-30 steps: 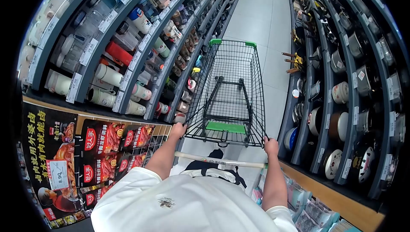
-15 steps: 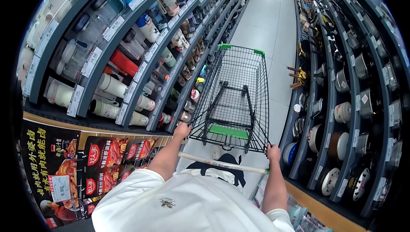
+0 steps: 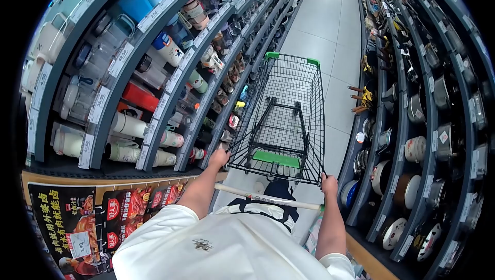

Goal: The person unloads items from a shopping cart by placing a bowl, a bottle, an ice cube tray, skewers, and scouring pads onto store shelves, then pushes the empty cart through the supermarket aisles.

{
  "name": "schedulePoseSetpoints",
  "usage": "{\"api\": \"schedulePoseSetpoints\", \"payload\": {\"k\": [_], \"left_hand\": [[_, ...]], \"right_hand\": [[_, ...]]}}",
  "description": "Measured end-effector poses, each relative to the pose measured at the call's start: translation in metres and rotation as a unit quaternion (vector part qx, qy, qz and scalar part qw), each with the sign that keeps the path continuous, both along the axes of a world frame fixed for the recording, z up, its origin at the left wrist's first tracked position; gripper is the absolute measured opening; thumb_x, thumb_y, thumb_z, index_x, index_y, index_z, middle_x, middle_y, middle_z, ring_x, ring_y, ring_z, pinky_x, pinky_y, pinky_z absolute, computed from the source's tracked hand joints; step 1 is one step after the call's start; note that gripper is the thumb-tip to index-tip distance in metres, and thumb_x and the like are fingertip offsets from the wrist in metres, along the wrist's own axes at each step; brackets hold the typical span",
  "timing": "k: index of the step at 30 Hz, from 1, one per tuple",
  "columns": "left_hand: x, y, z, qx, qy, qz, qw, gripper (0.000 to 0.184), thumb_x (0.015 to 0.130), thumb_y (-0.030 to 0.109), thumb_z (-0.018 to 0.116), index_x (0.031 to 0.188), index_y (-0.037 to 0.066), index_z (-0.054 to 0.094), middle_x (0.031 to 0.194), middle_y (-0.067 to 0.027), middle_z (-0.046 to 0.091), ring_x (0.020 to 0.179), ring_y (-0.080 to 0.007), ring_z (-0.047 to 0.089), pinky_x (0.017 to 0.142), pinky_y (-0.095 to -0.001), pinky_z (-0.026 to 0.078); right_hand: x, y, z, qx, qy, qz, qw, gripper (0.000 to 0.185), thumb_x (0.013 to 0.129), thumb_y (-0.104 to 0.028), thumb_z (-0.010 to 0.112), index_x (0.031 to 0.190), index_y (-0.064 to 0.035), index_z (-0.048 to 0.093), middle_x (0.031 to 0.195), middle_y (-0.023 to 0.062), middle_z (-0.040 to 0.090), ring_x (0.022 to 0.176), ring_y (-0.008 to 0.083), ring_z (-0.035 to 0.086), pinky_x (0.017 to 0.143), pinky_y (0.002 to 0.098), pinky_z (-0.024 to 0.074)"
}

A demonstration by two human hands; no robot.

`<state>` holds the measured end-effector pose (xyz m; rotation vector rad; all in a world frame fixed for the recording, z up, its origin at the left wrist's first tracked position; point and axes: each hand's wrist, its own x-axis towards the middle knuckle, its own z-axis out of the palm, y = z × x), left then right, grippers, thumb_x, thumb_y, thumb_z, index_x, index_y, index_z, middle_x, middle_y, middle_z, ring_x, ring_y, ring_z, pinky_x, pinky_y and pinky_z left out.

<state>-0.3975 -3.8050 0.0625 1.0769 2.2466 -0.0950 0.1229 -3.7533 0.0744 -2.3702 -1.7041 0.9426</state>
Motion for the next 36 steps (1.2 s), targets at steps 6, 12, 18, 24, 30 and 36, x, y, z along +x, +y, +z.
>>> {"api": "schedulePoseSetpoints", "payload": {"k": [6,12,18,24,30,36], "left_hand": [[0.002,0.043,0.009,0.016,-0.008,0.008,1.000,0.042,0.093,0.041,0.059,0.112,0.005,0.070,0.118,-0.0226,0.067,0.112,-0.0391,0.063,0.095,-0.0485,0.050],[-0.004,0.091,0.015,0.011,-0.030,0.017,0.999,0.044,0.091,0.041,0.061,0.110,0.002,0.069,0.116,-0.0243,0.066,0.111,-0.0401,0.063,0.096,-0.0482,0.049],[-0.010,0.130,0.031,0.123,-0.072,0.032,0.989,0.042,0.090,0.037,0.062,0.116,0.003,0.066,0.109,-0.0255,0.068,0.105,-0.0430,0.064,0.093,-0.0507,0.050],[-0.016,0.121,0.048,0.171,-0.090,0.063,0.979,0.046,0.094,0.042,0.057,0.122,0.006,0.063,0.110,-0.0263,0.067,0.108,-0.0441,0.062,0.094,-0.0512,0.049],[0.018,0.085,0.054,0.264,0.005,0.183,0.947,0.038,0.091,0.038,0.063,0.116,0.010,0.068,0.102,-0.0254,0.068,0.100,-0.0451,0.064,0.087,-0.0524,0.050],[0.029,0.098,0.060,0.323,0.015,0.251,0.913,0.031,0.087,0.034,0.069,0.107,0.010,0.072,0.096,-0.0231,0.069,0.095,-0.0434,0.065,0.083,-0.0500,0.051]], "right_hand": [[-0.004,0.045,0.009,-0.018,0.010,-0.014,1.000,0.049,0.098,-0.040,0.056,0.085,0.0052,0.070,0.066,0.0183,0.067,0.055,0.0291,0.069,0.059,0.0399,0.0565],[-0.016,0.094,0.020,-0.063,0.008,-0.031,0.998,0.050,0.097,-0.047,0.053,0.089,-0.0009,0.072,0.073,0.0184,0.070,0.069,0.0330,0.071,0.071,0.0448,0.0543],[-0.015,0.142,0.000,-0.012,0.030,-0.005,0.999,0.050,0.098,-0.039,0.057,0.081,0.0065,0.067,0.065,0.0167,0.066,0.052,0.0275,0.068,0.050,0.0389,0.0553],[-0.022,0.181,0.012,-0.023,0.048,-0.007,0.999,0.051,0.098,-0.040,0.057,0.079,0.0052,0.067,0.063,0.0162,0.065,0.050,0.0271,0.067,0.047,0.0382,0.0538],[-0.033,0.208,0.034,-0.008,0.019,0.020,1.000,0.057,0.099,-0.045,0.054,0.080,0.0061,0.068,0.068,0.0189,0.068,0.056,0.0301,0.068,0.054,0.0418,0.0539],[-0.029,0.226,0.031,-0.012,0.019,0.019,1.000,0.056,0.099,-0.045,0.054,0.084,0.0067,0.069,0.071,0.0198,0.068,0.058,0.0310,0.069,0.056,0.0415,0.0542]]}}
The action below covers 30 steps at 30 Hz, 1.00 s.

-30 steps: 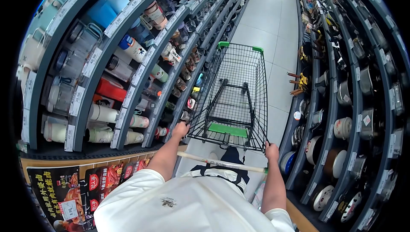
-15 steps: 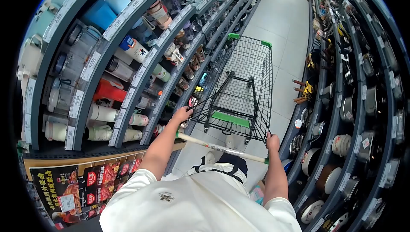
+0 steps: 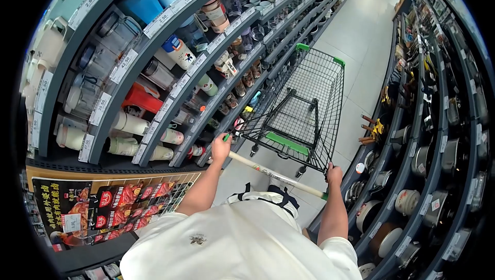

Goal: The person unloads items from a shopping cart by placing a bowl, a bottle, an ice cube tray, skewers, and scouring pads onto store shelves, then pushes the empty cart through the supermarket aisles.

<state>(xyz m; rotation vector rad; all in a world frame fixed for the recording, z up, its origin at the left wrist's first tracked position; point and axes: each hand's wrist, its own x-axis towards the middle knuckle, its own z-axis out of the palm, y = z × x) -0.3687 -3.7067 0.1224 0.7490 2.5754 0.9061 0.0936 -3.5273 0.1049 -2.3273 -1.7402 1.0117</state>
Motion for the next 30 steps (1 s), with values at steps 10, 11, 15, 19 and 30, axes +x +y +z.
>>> {"api": "schedulePoseSetpoints", "payload": {"k": [10,11,15,19,30], "left_hand": [[-0.004,0.017,-0.001,0.058,-0.045,0.056,0.996,0.031,0.089,0.035,0.066,0.098,0.006,0.072,0.082,-0.0193,0.070,0.082,-0.0368,0.069,0.076,-0.0441,0.051],[-0.006,0.019,-0.002,0.065,-0.072,0.070,0.993,0.032,0.091,0.036,0.064,0.096,0.005,0.072,0.078,-0.0179,0.070,0.078,-0.0350,0.069,0.074,-0.0433,0.051],[-0.008,0.019,-0.019,0.102,-0.093,0.112,0.984,0.037,0.096,0.035,0.057,0.091,0.002,0.071,0.065,-0.0124,0.068,0.065,-0.0268,0.069,0.068,-0.0390,0.051],[-0.009,0.020,-0.021,0.134,-0.113,0.127,0.976,0.036,0.096,0.033,0.057,0.089,0.001,0.071,0.065,-0.0126,0.068,0.064,-0.0247,0.069,0.067,-0.0374,0.051],[-0.034,0.010,-0.044,0.155,-0.152,0.142,0.966,0.037,0.097,0.034,0.056,0.089,0.001,0.069,0.069,-0.0143,0.070,0.064,-0.0233,0.070,0.066,-0.0374,0.051]], "right_hand": [[-0.002,0.018,-0.009,-0.018,-0.008,0.012,1.000,0.055,0.097,-0.046,0.055,0.100,0.0073,0.069,0.085,0.0227,0.071,0.071,0.0330,0.072,0.064,0.0424,0.0580],[-0.001,0.019,-0.011,-0.026,0.005,0.001,1.000,0.055,0.098,-0.046,0.055,0.100,0.0074,0.069,0.084,0.0224,0.071,0.069,0.0324,0.072,0.062,0.0420,0.0581],[-0.009,0.017,0.005,-0.039,0.014,-0.007,0.999,0.054,0.098,-0.046,0.054,0.099,0.0055,0.069,0.084,0.0223,0.070,0.072,0.0339,0.071,0.064,0.0431,0.0572],[-0.009,0.015,-0.005,0.072,-0.077,0.070,0.992,0.051,0.100,-0.047,0.048,0.109,-0.0007,0.068,0.097,0.0245,0.070,0.093,0.0421,0.068,0.079,0.0491,0.0538],[-0.064,-0.041,0.009,0.231,-0.047,0.290,0.928,0.044,0.101,-0.037,0.050,0.124,-0.0027,0.062,0.113,0.0201,0.066,0.104,0.0382,0.062,0.098,0.0511,0.0429]]}}
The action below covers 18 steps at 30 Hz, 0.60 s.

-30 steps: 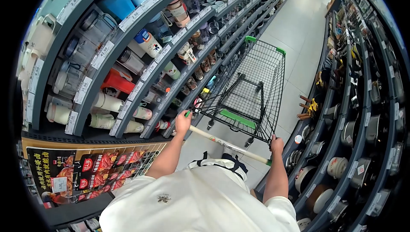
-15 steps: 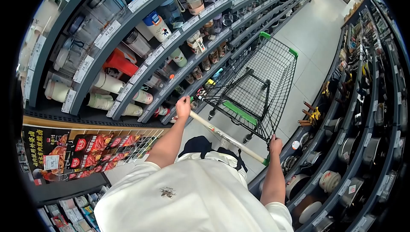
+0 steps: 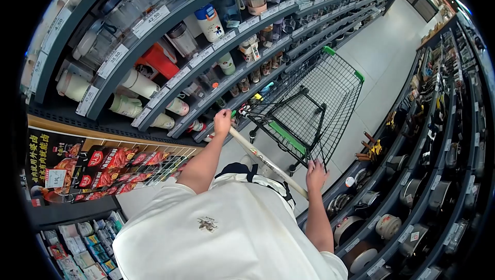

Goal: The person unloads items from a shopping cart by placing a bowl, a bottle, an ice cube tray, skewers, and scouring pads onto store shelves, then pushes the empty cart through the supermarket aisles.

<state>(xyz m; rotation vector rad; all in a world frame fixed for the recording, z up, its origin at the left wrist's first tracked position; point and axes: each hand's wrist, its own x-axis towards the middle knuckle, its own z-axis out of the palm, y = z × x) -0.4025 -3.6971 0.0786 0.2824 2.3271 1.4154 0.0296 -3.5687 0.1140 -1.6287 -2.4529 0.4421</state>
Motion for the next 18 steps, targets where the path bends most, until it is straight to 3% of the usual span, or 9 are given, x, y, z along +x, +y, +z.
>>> {"api": "schedulePoseSetpoints", "payload": {"k": [1,2,4,7,10,14,18], "left_hand": [[0.000,-0.002,0.005,0.000,0.005,0.001,1.000,0.037,0.097,0.034,0.056,0.089,0.001,0.069,0.069,-0.0144,0.070,0.064,-0.0232,0.070,0.066,-0.0374,0.051],[-0.001,-0.004,0.010,0.000,0.009,0.002,1.000,0.037,0.097,0.034,0.056,0.089,0.000,0.069,0.069,-0.0145,0.069,0.064,-0.0232,0.070,0.066,-0.0374,0.051],[-0.005,-0.010,0.003,0.006,0.015,0.000,1.000,0.037,0.097,0.034,0.056,0.090,0.000,0.069,0.069,-0.0144,0.069,0.064,-0.0231,0.070,0.065,-0.0371,0.051],[-0.004,-0.017,0.006,0.010,0.015,-0.006,1.000,0.037,0.097,0.033,0.056,0.089,-0.001,0.068,0.069,-0.0140,0.069,0.063,-0.0227,0.070,0.065,-0.0364,0.051],[-0.003,-0.025,0.011,0.013,0.016,-0.020,1.000,0.035,0.098,0.031,0.056,0.088,-0.002,0.067,0.073,-0.0132,0.070,0.064,-0.0213,0.070,0.064,-0.0352,0.051],[-0.004,-0.036,0.001,0.016,0.015,-0.032,0.999,0.034,0.098,0.032,0.056,0.091,0.000,0.064,0.076,-0.0124,0.069,0.063,-0.0210,0.070,0.064,-0.0352,0.052],[-0.005,-0.045,0.000,0.011,0.014,-0.042,0.999,0.037,0.099,0.038,0.056,0.091,0.002,0.061,0.076,-0.0124,0.069,0.063,-0.0218,0.070,0.064,-0.0361,0.052]], "right_hand": [[-0.008,0.000,-0.007,-0.078,0.026,0.011,0.997,0.046,0.103,-0.042,0.044,0.123,-0.0066,0.065,0.105,0.0187,0.070,0.102,0.0368,0.065,0.102,0.0570,0.0379],[-0.015,-0.009,-0.014,-0.090,-0.038,0.010,0.995,0.047,0.104,-0.044,0.039,0.118,-0.0092,0.067,0.098,0.0194,0.071,0.098,0.0375,0.067,0.104,0.0557,0.0373],[-0.023,-0.012,-0.009,-0.119,-0.049,0.026,0.991,0.050,0.105,-0.043,0.035,0.109,-0.0056,0.067,0.096,0.0241,0.070,0.094,0.0414,0.066,0.096,0.0517,0.0447],[-0.032,-0.011,-0.009,-0.209,-0.007,-0.011,0.978,0.049,0.103,-0.043,0.037,0.107,-0.0043,0.067,0.098,0.0270,0.068,0.096,0.0458,0.064,0.090,0.0518,0.0480],[-0.039,-0.007,-0.015,-0.214,-0.010,-0.003,0.977,0.049,0.102,-0.043,0.038,0.108,-0.0033,0.066,0.100,0.0288,0.067,0.099,0.0480,0.062,0.088,0.0539,0.0485],[-0.055,0.000,-0.026,-0.257,-0.067,0.011,0.964,0.057,0.102,-0.048,0.033,0.116,-0.0036,0.065,0.106,0.0306,0.065,0.104,0.0483,0.060,0.091,0.0536,0.0472],[-0.067,-0.005,-0.027,-0.252,-0.039,0.063,0.965,0.067,0.103,-0.055,0.025,0.116,-0.0030,0.065,0.105,0.0307,0.066,0.107,0.0482,0.059,0.092,0.0526,0.0464]]}}
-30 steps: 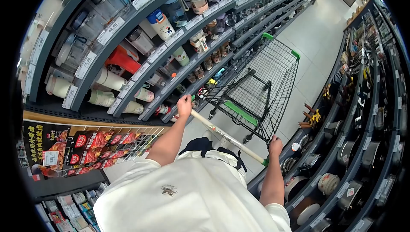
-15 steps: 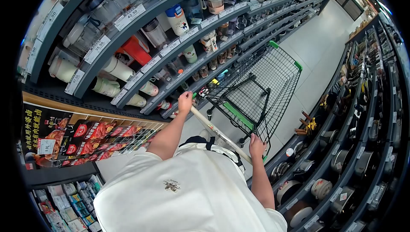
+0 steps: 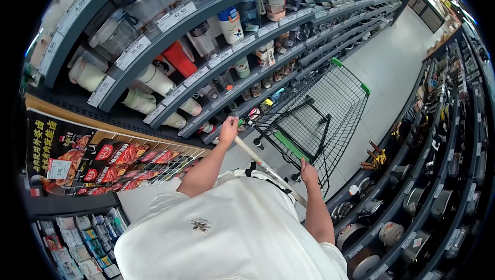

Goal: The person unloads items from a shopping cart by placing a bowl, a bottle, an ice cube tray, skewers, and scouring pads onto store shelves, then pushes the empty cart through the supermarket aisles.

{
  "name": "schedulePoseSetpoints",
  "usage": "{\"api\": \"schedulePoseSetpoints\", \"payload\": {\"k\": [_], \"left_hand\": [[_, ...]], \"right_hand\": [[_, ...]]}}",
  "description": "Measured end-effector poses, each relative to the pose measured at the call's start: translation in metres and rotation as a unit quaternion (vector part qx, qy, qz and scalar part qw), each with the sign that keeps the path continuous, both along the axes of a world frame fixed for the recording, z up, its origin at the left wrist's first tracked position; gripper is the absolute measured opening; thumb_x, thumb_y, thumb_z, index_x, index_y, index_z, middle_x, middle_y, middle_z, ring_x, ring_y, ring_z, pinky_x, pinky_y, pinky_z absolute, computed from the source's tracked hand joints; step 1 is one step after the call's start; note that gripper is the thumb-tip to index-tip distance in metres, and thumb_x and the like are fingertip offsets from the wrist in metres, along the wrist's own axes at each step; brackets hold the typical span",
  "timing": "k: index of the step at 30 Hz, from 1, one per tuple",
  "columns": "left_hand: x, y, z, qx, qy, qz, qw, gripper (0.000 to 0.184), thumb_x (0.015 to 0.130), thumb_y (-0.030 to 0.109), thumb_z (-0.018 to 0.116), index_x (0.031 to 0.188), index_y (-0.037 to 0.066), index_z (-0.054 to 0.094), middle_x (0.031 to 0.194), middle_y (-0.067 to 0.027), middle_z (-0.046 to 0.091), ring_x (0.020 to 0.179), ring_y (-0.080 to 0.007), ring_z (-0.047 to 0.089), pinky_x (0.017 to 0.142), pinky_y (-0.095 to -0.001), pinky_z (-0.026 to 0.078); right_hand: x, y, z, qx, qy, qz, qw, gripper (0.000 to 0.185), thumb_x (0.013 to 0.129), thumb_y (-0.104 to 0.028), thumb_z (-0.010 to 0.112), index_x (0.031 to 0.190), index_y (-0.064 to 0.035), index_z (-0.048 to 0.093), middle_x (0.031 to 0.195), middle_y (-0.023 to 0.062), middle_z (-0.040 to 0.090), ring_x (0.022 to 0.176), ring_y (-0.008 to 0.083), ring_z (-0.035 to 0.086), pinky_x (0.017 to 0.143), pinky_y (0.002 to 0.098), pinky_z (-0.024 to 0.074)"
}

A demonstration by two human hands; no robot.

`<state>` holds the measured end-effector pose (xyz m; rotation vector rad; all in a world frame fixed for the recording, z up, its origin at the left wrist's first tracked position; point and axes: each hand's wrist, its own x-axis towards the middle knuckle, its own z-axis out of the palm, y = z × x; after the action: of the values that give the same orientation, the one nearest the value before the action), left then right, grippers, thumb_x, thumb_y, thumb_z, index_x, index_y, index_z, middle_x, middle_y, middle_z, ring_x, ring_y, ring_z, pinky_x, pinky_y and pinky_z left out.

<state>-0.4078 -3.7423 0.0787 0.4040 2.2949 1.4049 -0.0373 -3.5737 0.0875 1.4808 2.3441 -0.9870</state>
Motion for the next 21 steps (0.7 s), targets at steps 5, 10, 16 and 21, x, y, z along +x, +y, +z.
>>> {"api": "schedulePoseSetpoints", "payload": {"k": [5,10,16,21], "left_hand": [[-0.006,-0.005,0.011,-0.036,-0.014,-0.016,0.999,0.042,0.098,0.043,0.055,0.090,0.002,0.060,0.074,-0.0120,0.068,0.063,-0.0228,0.069,0.066,-0.0368,0.052],[-0.011,-0.006,0.015,-0.043,-0.029,-0.025,0.998,0.043,0.098,0.043,0.055,0.090,0.001,0.060,0.073,-0.0121,0.067,0.063,-0.0224,0.068,0.067,-0.0364,0.051],[-0.015,-0.006,-0.004,-0.012,-0.034,-0.027,0.999,0.041,0.098,0.039,0.058,0.090,-0.001,0.059,0.074,-0.0105,0.067,0.061,-0.0201,0.069,0.059,-0.0335,0.052],[-0.007,-0.010,0.004,-0.016,-0.044,-0.026,0.999,0.041,0.098,0.040,0.058,0.090,0.000,0.060,0.074,-0.0120,0.068,0.060,-0.0209,0.069,0.062,-0.0344,0.053]], "right_hand": [[-0.003,-0.004,0.000,0.014,0.038,0.022,0.999,0.071,0.102,-0.058,0.026,0.108,-0.0014,0.068,0.094,0.0279,0.068,0.093,0.0442,0.066,0.085,0.0495,0.0500],[-0.006,-0.003,-0.020,0.008,0.077,-0.038,0.996,0.067,0.103,-0.055,0.031,0.100,0.0005,0.069,0.083,0.0231,0.067,0.072,0.0346,0.068,0.072,0.0463,0.0515],[-0.004,-0.005,-0.011,-0.007,0.053,-0.065,0.996,0.060,0.103,-0.052,0.033,0.098,-0.0041,0.070,0.092,0.0283,0.067,0.092,0.0476,0.063,0.080,0.0556,0.0481],[0.007,-0.006,-0.029,0.055,0.064,-0.054,0.995,0.065,0.103,-0.054,0.035,0.093,0.0007,0.068,0.068,0.0173,0.067,0.062,0.0275,0.071,0.066,0.0423,0.0530]]}}
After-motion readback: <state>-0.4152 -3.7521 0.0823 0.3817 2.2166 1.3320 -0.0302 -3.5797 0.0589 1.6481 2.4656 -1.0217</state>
